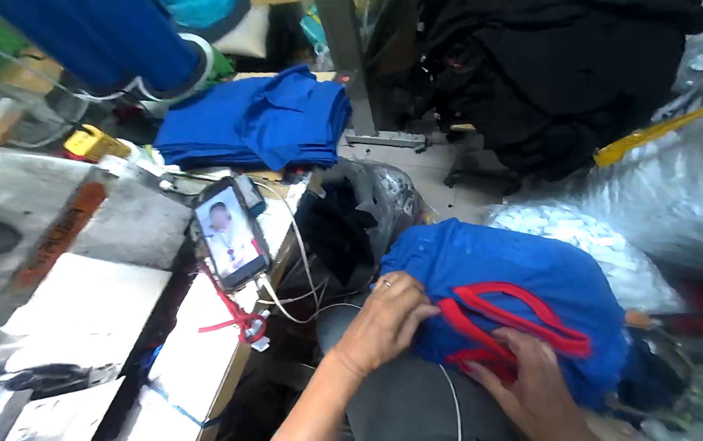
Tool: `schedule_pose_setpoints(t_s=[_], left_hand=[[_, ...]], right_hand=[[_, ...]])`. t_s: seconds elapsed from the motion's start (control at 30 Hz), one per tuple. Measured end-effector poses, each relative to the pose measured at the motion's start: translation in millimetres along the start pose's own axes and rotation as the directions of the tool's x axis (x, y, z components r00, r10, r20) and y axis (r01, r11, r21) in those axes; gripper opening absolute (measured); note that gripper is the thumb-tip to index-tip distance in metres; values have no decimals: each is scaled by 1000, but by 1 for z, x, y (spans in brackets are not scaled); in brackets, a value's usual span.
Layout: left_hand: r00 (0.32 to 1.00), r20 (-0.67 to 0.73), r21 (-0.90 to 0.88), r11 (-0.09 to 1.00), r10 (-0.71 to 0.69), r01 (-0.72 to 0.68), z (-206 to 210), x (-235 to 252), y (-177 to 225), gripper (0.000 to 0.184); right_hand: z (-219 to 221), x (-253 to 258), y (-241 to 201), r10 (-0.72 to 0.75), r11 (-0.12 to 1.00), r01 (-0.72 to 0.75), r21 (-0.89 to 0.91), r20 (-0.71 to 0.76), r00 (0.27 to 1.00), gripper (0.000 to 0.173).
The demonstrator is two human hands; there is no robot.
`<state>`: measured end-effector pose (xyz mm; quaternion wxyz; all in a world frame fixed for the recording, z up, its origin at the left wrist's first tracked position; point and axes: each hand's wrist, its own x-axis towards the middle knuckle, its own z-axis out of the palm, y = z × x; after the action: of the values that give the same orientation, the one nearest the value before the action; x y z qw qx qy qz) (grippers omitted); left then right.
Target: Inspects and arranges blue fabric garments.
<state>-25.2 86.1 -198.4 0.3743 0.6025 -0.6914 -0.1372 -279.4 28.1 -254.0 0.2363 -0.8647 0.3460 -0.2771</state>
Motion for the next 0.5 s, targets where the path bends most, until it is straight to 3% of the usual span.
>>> schedule_pose_setpoints(t_s=[0.1,0.23,0.33,0.5], left_hand=[[999,-32,-76,997,-1,-2,-7,11,-6,23],[1000,-16,-55,998,-25,25,-20,12,-19,22],[997,62,-8,999,-37,37,-25,10,-26,16],[996,53,10,998,-67,67,-23,7,-29,18]], right_hand=[[-6,-19,33,-20,986,-2,-165,-131,991,35],[-25,-34,59,77,984,-102,-149,-167,983,31],[-37,-35,66,79,985,-101,-139,-153,985,20],[-48,-33,71,1,1000,-3,-30,-60,998,31]])
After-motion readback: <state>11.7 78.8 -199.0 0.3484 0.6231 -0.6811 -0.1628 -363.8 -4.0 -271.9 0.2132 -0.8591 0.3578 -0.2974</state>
